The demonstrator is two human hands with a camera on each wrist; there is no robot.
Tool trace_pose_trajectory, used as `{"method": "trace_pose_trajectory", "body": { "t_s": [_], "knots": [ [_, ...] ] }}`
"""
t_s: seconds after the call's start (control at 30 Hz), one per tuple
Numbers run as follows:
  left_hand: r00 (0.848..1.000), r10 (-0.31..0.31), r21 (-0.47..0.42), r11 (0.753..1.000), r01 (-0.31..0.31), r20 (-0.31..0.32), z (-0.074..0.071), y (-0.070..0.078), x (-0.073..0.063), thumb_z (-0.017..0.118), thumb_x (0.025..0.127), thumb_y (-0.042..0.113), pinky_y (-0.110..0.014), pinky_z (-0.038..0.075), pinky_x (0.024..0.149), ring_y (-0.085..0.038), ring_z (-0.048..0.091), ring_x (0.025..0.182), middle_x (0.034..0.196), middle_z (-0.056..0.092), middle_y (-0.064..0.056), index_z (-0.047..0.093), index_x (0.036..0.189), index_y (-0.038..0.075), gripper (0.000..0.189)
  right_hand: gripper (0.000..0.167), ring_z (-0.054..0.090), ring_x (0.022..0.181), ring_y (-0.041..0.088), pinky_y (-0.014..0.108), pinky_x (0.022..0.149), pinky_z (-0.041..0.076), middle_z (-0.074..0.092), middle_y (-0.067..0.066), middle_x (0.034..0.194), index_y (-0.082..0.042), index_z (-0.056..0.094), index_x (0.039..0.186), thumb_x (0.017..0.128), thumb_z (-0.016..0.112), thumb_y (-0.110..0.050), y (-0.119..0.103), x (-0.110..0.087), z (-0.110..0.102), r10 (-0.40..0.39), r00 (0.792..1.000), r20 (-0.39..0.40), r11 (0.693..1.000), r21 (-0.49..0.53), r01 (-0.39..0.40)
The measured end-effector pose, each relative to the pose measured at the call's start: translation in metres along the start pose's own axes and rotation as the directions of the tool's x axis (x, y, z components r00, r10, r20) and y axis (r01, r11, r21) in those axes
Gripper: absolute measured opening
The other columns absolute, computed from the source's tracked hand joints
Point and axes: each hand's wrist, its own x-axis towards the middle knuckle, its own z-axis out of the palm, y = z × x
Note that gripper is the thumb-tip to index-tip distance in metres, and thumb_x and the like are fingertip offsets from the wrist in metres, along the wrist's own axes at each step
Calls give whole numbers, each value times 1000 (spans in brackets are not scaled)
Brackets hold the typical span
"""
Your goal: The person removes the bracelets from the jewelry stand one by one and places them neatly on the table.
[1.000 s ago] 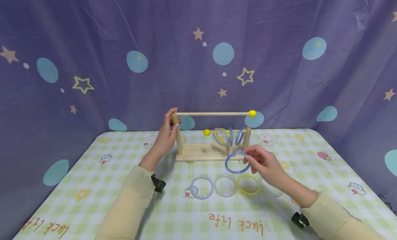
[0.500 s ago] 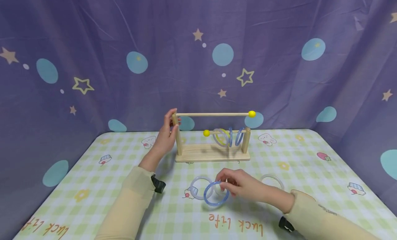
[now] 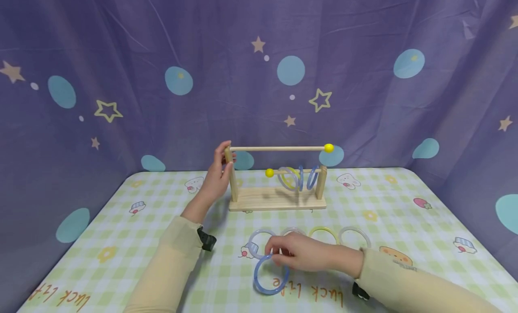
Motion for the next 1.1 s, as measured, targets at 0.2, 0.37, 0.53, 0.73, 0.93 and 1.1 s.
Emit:
{"method": "trace_pose_trajectory", "body": {
  "t_s": [0.2, 0.37, 0.53, 0.73, 0.93, 1.1],
  "knots": [
    [1000, 8, 4, 1000, -8, -2, 1, -1, 0, 39, 102, -3, -49, 49, 94, -38, 56, 114, 124, 53, -24, 21, 147, 14, 51, 6, 42, 58, -7, 9, 58, 41, 55, -20, 78, -20, 62, 101, 97, 61, -15, 2, 12, 6, 56, 997, 46, 988, -145, -48],
    [1000, 1, 9, 1000, -1, 5, 1, -1, 1, 39, 103, -2, -49, 49, 93, -39, 55, 114, 125, 53, -23, 21, 147, 19, 52, 4, 44, 60, -10, 7, 60, 39, 55, -21, 76, -21, 64, 96, 94, 66, -19, 2, 15, 9, 52, 997, 51, 969, -242, -38],
    [1000, -4, 6, 1000, 4, 5, 0, 0, 2, 39, 103, -2, -50, 49, 92, -39, 55, 114, 125, 53, -23, 21, 148, 15, 51, 4, 44, 62, -12, 5, 59, 37, 58, -21, 77, -21, 67, 94, 91, 70, -21, 2, 17, 10, 5, 999, 49, 956, -295, 9],
    [1000, -19, 7, 1000, 19, 9, 0, 1, 2, 39, 103, -1, -50, 49, 92, -37, 55, 115, 126, 52, -24, 20, 148, 17, 52, 6, 46, 67, -12, 4, 61, 36, 59, -21, 80, -22, 70, 92, 91, 70, -28, 2, 19, 12, -32, 998, 47, 936, -349, 46],
    [1000, -15, 3, 1000, 15, 1, 0, 1, 1, 39, 103, -1, -49, 49, 93, -37, 55, 114, 126, 53, -24, 21, 147, 20, 52, 5, 42, 65, -12, 5, 60, 33, 54, -22, 78, -25, 69, 87, 88, 73, -29, 1, 19, 15, 3, 999, 38, 912, -411, 13],
    [1000, -13, 8, 1000, 13, 2, 0, 0, 0, 39, 103, -1, -49, 49, 92, -38, 55, 114, 125, 53, -24, 21, 147, 19, 52, 7, 44, 66, -12, 6, 61, 34, 53, -23, 77, -27, 68, 85, 86, 75, -29, -1, 19, 15, 49, 998, 35, 902, -430, -29]
  ]
}}
